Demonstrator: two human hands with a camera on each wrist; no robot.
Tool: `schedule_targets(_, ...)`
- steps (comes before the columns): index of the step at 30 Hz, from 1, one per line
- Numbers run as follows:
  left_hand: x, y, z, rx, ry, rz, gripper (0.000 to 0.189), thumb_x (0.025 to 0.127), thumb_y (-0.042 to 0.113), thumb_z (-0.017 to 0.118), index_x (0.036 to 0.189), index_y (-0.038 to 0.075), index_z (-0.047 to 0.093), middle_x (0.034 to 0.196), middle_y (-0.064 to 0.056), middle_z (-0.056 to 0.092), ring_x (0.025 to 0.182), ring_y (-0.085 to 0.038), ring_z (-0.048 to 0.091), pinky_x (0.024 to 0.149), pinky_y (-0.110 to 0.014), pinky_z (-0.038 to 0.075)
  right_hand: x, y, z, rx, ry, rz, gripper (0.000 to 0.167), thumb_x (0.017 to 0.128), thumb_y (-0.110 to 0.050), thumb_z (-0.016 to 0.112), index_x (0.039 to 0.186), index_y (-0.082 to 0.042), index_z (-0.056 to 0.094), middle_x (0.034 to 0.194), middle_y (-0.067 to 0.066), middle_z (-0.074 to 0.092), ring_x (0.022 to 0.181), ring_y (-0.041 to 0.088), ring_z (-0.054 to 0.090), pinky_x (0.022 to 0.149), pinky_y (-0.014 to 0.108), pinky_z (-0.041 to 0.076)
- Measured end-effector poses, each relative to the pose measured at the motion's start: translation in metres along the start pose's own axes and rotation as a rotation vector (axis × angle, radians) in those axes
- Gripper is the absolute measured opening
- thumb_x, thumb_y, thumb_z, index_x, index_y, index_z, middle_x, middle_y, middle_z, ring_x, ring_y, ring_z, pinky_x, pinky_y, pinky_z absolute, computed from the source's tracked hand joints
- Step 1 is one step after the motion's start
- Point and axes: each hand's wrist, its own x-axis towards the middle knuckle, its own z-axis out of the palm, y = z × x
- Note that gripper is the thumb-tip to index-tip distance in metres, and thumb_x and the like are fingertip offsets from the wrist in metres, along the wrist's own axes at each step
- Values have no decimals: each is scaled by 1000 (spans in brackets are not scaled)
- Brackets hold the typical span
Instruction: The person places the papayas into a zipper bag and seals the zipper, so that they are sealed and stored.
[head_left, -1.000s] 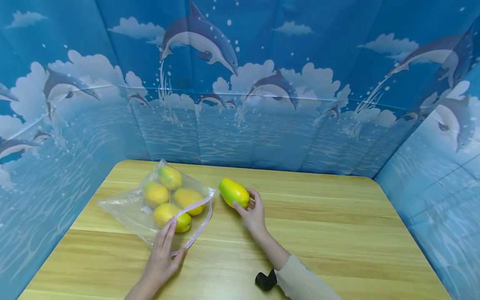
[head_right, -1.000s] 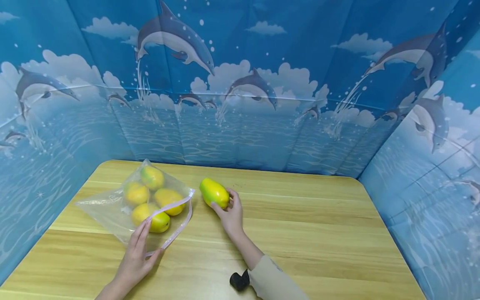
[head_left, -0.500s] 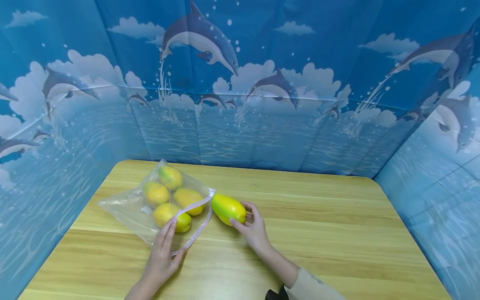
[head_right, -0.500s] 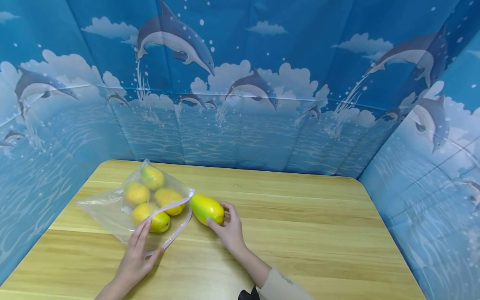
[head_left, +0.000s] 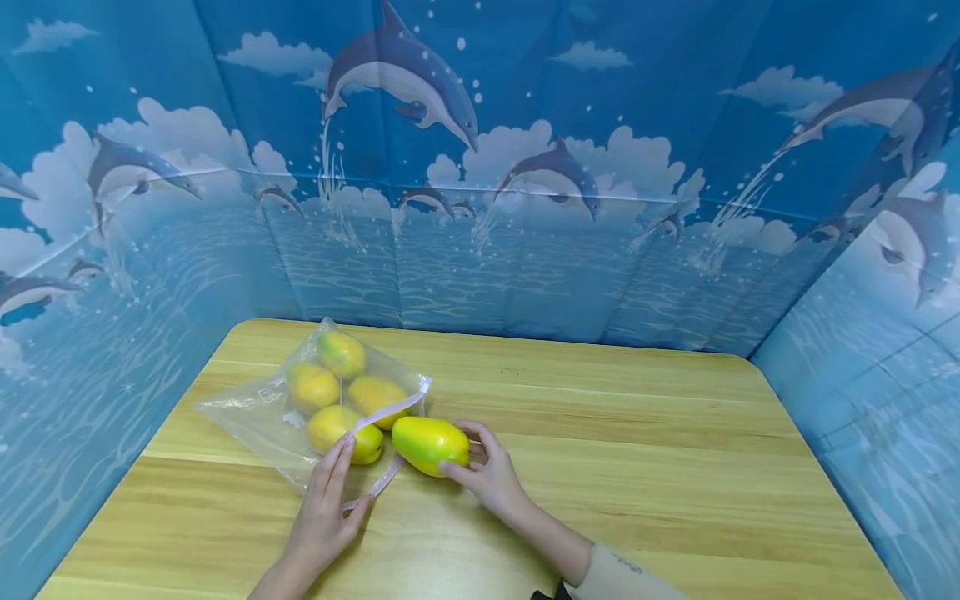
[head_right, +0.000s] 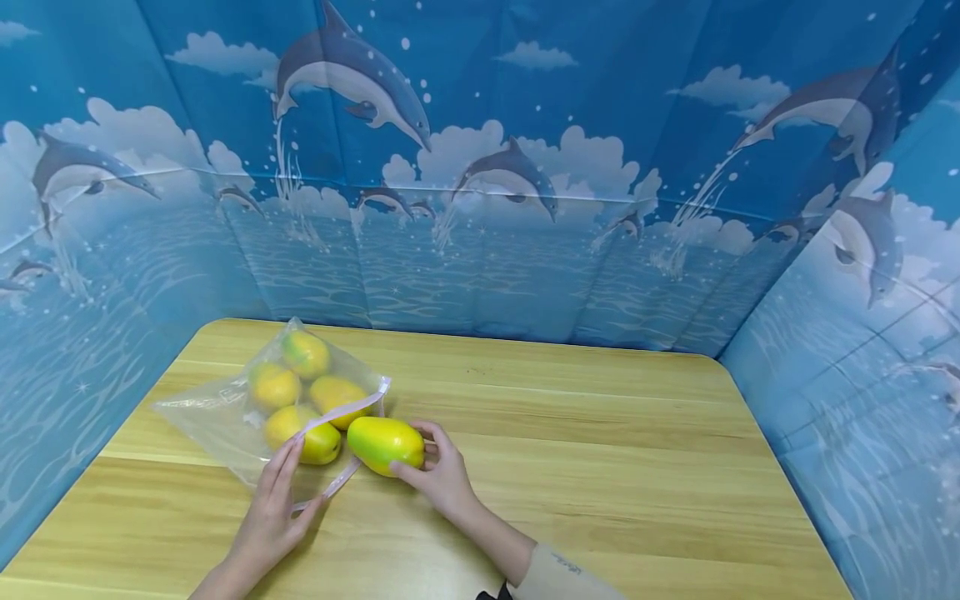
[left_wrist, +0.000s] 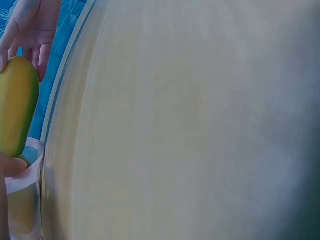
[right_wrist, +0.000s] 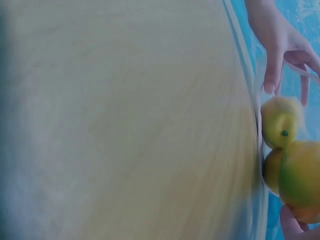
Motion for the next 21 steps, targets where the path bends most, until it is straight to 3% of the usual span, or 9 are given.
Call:
schedule_targets(9,1,0,0,-1,-2,2,61,84,23,50,128,-17,37,131,-28,40,132,-17,27,113,-27,21,0,-14,9,22,-59,-14,54,77,-6,70,125,2,47,125,20,48,107,36,51,86,38,53)
schedule_targets(14,0,0,0,3,-1,1,60,86,25,48,128,-16,38,130,-27,41,132,-16,26,113,-26,21,-2,-31,11,7,-63,-8,53,77,-5,69,124,4,47,125,21,48,107,37,50,88,40,52)
schedule_targets(21,0,0,0,-2,6,5,58,92,30,44,127,-16,39,129,-26,42,131,-15,28,112,-24,23,1,-35,16,-3,-62,0,53,78,-6,69,124,4,46,126,22,47,108,38,49,90,44,50)
